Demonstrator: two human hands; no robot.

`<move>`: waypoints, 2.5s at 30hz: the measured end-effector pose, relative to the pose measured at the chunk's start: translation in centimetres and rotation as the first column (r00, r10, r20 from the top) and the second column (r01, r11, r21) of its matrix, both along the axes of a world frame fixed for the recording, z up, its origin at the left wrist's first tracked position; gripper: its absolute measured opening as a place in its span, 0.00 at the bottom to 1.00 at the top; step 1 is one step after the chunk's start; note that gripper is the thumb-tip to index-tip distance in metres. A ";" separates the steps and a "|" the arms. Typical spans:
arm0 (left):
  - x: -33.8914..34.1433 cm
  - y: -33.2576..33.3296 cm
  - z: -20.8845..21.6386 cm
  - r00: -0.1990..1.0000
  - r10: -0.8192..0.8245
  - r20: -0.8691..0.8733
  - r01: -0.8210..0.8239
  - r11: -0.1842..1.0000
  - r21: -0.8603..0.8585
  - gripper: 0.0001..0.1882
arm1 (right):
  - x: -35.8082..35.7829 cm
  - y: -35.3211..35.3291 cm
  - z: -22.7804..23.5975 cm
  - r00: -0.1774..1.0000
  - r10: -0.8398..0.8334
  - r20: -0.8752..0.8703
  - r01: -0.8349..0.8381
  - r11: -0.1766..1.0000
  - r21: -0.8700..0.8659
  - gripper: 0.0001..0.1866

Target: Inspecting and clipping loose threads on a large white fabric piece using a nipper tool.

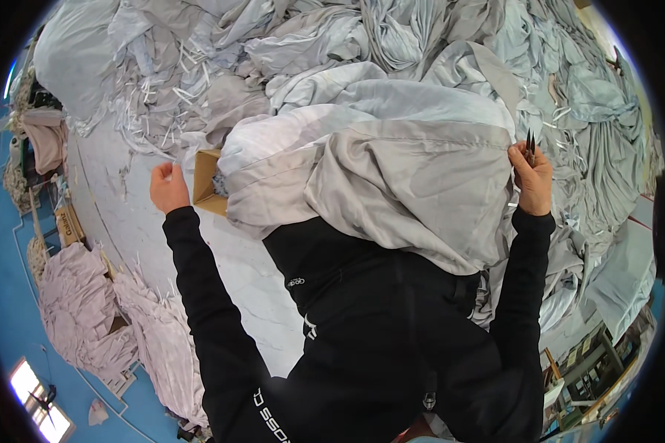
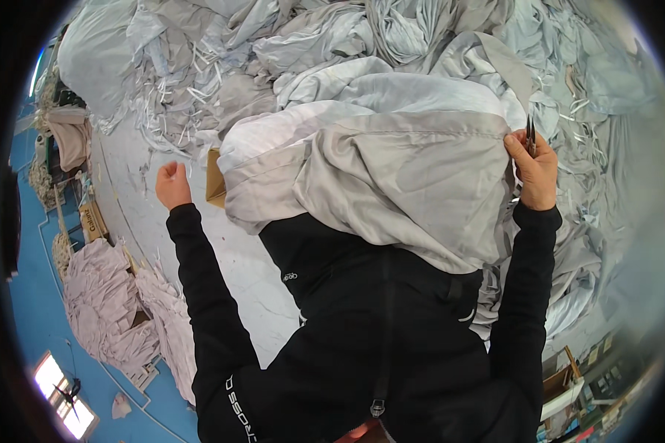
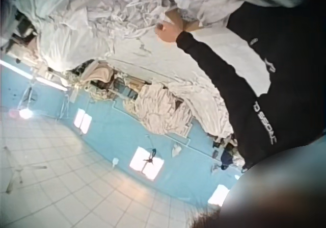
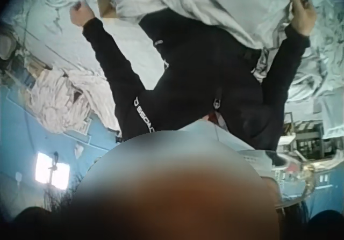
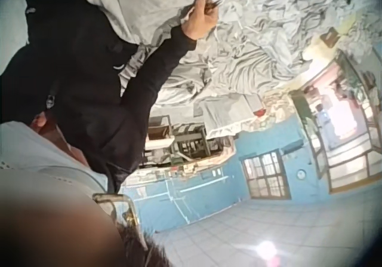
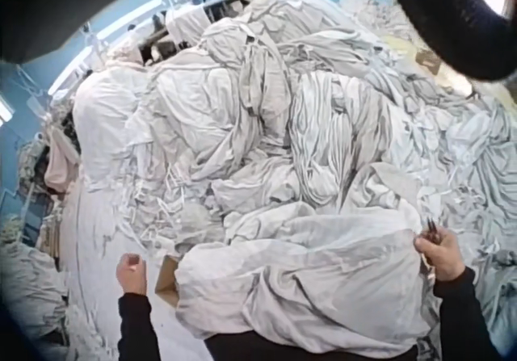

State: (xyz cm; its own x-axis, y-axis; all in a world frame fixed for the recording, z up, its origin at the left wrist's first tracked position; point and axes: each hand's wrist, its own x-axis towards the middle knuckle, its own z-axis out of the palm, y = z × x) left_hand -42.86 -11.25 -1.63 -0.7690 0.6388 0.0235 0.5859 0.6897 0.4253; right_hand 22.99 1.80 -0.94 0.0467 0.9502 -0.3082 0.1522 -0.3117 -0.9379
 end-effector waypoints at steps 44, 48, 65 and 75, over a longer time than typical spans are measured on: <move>24.6 14.6 -3.3 0.147 -0.582 0.800 0.488 0.746 0.453 0.03 | 2.9 -0.6 -0.4 0.837 -0.137 -0.530 0.070 0.987 -0.144 0.12; 25.2 13.6 -1.7 0.194 -0.555 0.809 0.529 0.753 0.390 0.07 | 2.5 -0.5 0.2 0.904 -0.103 -0.415 0.069 0.993 -0.097 0.08; 30.0 4.7 3.1 0.279 -0.832 -0.480 0.917 0.081 0.392 0.16 | 7.4 -2.5 -1.6 0.945 -0.267 -0.190 0.324 0.847 0.420 0.08; 29.8 5.0 0.0 0.381 -0.829 -0.409 0.886 0.200 0.419 0.13 | 7.7 -6.0 -6.3 0.833 -0.208 -0.512 0.376 0.893 0.247 0.07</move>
State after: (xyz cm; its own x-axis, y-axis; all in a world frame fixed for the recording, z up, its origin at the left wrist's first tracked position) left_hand -13.04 -6.23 -1.63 0.2666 0.7532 0.6013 0.7206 -0.5700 0.3946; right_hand 30.65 -4.20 -7.23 0.2706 0.9618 -0.0423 -0.3711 0.0637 -0.9264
